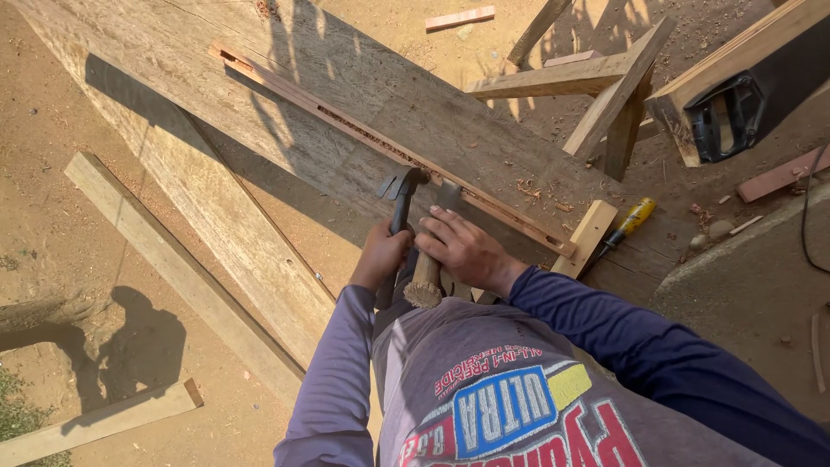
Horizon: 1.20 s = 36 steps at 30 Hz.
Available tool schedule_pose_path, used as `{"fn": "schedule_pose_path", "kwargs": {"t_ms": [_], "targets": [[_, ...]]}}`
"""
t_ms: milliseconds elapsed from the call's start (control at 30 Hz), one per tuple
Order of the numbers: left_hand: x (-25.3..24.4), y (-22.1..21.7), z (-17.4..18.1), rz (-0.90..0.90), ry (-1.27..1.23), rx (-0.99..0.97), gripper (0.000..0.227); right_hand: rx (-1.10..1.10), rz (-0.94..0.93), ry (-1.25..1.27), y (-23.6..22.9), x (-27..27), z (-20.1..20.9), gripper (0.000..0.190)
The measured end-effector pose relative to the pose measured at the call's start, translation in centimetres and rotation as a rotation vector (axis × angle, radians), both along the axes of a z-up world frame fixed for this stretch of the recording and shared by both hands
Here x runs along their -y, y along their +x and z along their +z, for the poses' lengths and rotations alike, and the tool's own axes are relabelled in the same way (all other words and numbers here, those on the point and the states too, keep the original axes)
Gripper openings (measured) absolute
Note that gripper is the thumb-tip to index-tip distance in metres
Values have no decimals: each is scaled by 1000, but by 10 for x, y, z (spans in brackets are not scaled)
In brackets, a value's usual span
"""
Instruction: Using a chisel and a mallet to carve a channel into a piece of lumber.
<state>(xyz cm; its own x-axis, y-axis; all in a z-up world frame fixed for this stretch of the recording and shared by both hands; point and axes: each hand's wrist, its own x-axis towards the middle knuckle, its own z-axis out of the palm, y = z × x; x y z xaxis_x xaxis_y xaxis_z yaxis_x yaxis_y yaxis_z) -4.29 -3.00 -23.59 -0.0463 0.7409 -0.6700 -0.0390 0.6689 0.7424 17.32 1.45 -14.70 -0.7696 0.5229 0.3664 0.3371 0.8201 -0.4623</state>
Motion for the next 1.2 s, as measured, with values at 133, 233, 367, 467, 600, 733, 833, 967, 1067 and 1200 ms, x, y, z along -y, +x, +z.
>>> {"fn": "schedule_pose_path", "kwargs": {"t_ms": [133, 233, 367, 467, 600, 733, 833, 967, 1067, 1200], "targets": [[1, 2, 3, 7, 7, -7, 7, -5, -3, -30, -1, -2, 1, 38], [0, 3, 8, 15, 18, -32, 7, -2, 0, -46, -2, -4, 4, 39], [-2, 6, 19, 12, 2, -54, 8, 5, 12, -73, -2, -7, 11, 40], [-1, 6, 18, 7, -12, -59, 8, 9, 19, -88, -2, -8, 13, 43], [-2, 7, 18, 13, -11, -58, 7, 4, 13, -85, -2, -8, 10, 45], [-1, 6, 14, 23, -8, -52, 6, -13, 2, -89, -3, -8, 8, 44], [0, 5, 11, 24, -3, -31, 6, -17, 2, -94, -4, -8, 9, 45], [-1, 6, 11, 19, 17, -32, 6, -11, 11, -102, -4, -11, 12, 45], [0, 6, 12, 25, 15, -26, 6, -11, 9, -111, -4, -11, 13, 45], [1, 6, 9, 20, 24, -22, 6, -14, 2, -122, -4, -11, 13, 45]]}}
